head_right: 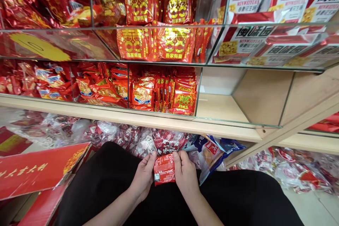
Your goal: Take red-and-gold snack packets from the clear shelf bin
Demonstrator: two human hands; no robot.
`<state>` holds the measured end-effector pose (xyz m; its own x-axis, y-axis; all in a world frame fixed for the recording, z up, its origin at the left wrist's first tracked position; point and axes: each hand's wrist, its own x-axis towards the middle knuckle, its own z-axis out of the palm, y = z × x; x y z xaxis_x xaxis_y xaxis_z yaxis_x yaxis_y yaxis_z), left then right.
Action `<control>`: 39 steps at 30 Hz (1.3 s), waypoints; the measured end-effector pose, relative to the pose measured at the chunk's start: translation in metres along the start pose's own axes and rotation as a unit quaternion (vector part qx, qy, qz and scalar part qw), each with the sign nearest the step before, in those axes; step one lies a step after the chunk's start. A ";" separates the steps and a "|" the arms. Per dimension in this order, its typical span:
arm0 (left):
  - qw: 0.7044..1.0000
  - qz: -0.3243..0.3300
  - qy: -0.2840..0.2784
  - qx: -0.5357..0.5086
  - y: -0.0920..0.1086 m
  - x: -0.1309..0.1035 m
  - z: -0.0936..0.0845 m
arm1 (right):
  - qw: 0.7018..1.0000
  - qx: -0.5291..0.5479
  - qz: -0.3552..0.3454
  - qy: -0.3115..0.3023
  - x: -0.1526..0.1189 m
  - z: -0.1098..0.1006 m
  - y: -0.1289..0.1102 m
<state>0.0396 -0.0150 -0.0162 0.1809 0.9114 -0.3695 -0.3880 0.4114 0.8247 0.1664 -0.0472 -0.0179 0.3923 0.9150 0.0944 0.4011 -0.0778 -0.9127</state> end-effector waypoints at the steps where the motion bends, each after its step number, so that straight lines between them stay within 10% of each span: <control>1: 1.000 0.007 0.007 0.005 0.000 0.000 0.000 | 1.000 -0.002 -0.003 -0.001 -0.001 0.001 0.000; 19: 0.994 0.091 0.045 0.046 0.015 0.014 0.003 | 0.982 -0.076 -0.133 0.107 -0.003 0.005 -0.014; 23: 0.999 0.026 -0.007 0.047 0.022 0.003 -0.001 | 0.950 -0.108 -0.283 0.074 0.000 -0.010 -0.009; 28: 0.965 -0.209 -0.156 -0.003 0.029 -0.007 -0.008 | 0.880 -0.152 -0.449 0.022 -0.003 -0.023 -0.010; 31: 0.978 -0.144 -0.150 -0.034 0.033 -0.004 -0.010 | 0.846 -0.174 -0.502 0.037 -0.007 -0.027 -0.013; 35: 0.993 0.004 -0.112 -0.041 0.039 0.001 -0.011 | 0.910 -0.093 -0.402 0.032 -0.014 -0.020 -0.009; 39: 0.990 0.105 -0.095 0.008 0.032 -0.003 -0.007 | 0.981 0.193 0.005 0.019 -0.018 0.002 -0.004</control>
<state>0.0201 -0.0046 0.0084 0.2644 0.9589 -0.1027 -0.4211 0.2106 0.8822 0.1558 -0.0626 -0.0167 0.4288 0.8987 0.0922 0.0563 0.0753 -0.9956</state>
